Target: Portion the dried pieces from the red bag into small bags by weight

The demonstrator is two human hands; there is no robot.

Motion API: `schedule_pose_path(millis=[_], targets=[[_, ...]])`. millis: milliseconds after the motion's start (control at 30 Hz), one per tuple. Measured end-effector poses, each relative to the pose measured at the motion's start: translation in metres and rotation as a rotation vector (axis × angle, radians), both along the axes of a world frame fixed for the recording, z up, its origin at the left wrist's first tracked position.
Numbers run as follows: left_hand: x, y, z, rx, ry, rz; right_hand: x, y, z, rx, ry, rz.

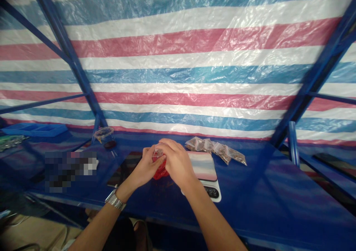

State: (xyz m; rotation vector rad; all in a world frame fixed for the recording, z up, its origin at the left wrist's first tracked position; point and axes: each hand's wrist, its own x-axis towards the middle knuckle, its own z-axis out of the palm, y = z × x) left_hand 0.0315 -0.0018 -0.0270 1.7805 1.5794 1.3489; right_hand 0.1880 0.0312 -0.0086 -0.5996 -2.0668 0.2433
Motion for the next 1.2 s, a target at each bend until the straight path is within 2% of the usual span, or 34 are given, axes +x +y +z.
schedule_pose_path(millis=[267,433,567,800,900,1067,1133,1200], targets=[[-0.002,-0.002,0.003,0.061,0.086,0.063,-0.002,-0.001,0.002,-0.003,0.100,0.041],[-0.002,-0.001,0.004,0.075,0.053,0.118,-0.001,0.000,0.004,-0.089,0.188,0.005],[-0.001,-0.003,0.007,0.078,0.052,0.108,0.000,0.000,0.003,-0.097,0.176,0.069],[0.011,-0.005,0.007,0.071,-0.257,-0.038,-0.003,-0.004,0.005,-0.090,0.232,0.078],[0.019,-0.003,0.005,0.061,-0.399,-0.090,-0.003,-0.005,0.008,-0.109,0.339,-0.001],[0.026,-0.005,0.013,0.055,-0.561,-0.036,0.002,0.001,0.009,-0.132,0.512,-0.138],[0.025,-0.006,0.017,0.037,-0.560,-0.021,0.003,0.005,0.006,-0.136,0.503,-0.157],[0.021,-0.006,0.019,0.055,-0.544,0.080,0.005,0.009,0.002,-0.142,0.440,-0.165]])
